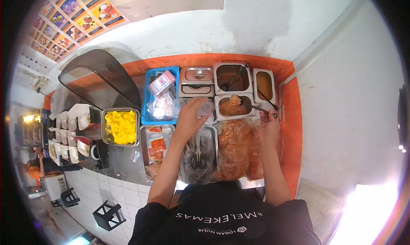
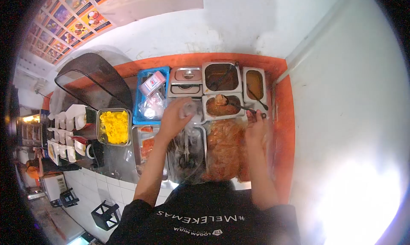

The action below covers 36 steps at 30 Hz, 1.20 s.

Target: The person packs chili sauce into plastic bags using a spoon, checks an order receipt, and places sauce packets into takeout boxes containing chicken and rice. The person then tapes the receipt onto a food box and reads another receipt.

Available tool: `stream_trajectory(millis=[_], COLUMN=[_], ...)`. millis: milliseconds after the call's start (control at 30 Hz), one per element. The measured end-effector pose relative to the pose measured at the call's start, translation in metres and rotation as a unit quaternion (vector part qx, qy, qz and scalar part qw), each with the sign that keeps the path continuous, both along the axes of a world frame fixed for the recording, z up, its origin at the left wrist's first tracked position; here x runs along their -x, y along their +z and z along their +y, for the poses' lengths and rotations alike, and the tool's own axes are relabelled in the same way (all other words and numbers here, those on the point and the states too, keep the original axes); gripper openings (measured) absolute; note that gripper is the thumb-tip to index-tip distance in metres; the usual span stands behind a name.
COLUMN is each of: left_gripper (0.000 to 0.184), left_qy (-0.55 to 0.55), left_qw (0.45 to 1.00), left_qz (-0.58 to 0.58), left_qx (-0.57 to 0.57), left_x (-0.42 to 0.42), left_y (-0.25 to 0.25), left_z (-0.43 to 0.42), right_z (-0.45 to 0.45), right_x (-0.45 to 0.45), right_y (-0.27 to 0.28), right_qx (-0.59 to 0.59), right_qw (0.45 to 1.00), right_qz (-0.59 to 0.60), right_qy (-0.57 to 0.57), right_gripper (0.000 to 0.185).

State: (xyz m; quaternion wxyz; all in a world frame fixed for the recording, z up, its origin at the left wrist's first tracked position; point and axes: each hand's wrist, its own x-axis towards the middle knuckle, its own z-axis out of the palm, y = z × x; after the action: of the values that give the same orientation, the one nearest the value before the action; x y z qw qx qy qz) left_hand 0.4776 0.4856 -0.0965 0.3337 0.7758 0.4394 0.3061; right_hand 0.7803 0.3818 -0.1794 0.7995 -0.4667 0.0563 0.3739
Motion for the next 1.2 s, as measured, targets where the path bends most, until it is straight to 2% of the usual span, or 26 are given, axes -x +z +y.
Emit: stream_trajectory(millis=[67, 233, 467, 600, 667, 767, 833, 933, 1033, 1200], left_gripper=[0.057, 0.062, 0.067, 0.068, 0.066, 0.065, 0.068, 0.071, 0.068, 0.069], left_qy=[-0.023, -0.039, -0.033, -0.055, -0.078, -0.13, -0.123, -0.096, -0.075, -0.062], left_qw=[0.998, 0.998, 0.994, 0.997, 0.996, 0.991, 0.992, 0.995, 0.995, 0.991], left_qz=[0.015, -0.047, -0.106, -0.041, 0.016, 0.03, 0.028, -0.008, -0.053, -0.107], left_qx=[-0.049, -0.012, 0.024, -0.039, -0.042, -0.032, -0.003, -0.006, -0.047, -0.045], left_x=[-0.024, -0.068, -0.083, -0.082, -0.083, -0.084, -0.087, -0.088, -0.088, -0.089], left_y=[-0.011, -0.022, -0.019, -0.024, -0.022, -0.028, -0.025, -0.027, -0.025, -0.029], left_z=[0.015, 0.027, 0.027, 0.029, 0.025, 0.021, 0.019, 0.021, 0.025, 0.023], right_z=[0.002, 0.004, 0.007, 0.012, 0.017, 0.032, 0.036, 0.031, 0.02, 0.003], right_x=[-0.008, -0.02, -0.005, 0.007, 0.013, 0.02, 0.023, 0.029, 0.033, 0.035], right_y=[0.018, 0.046, 0.06, 0.079, 0.094, 0.122, 0.142, 0.165, 0.159, 0.139], right_qx=[-0.008, -0.066, -0.051, 0.002, 0.033, 0.071, 0.08, 0.025, 0.014, 0.018], right_qw=[1.0, 0.995, 0.985, 0.957, 0.931, 0.871, 0.799, 0.642, 0.619, 0.732], right_qz=[-0.015, -0.063, -0.147, -0.269, -0.334, -0.424, -0.491, -0.65, -0.697, -0.62], right_qy=[0.01, 0.048, 0.07, 0.11, 0.146, 0.238, 0.339, 0.405, 0.362, 0.281], right_gripper=[0.011, 0.009, 0.011, 0.017, 0.015, 0.009, 0.005, 0.01, 0.015, 0.013])
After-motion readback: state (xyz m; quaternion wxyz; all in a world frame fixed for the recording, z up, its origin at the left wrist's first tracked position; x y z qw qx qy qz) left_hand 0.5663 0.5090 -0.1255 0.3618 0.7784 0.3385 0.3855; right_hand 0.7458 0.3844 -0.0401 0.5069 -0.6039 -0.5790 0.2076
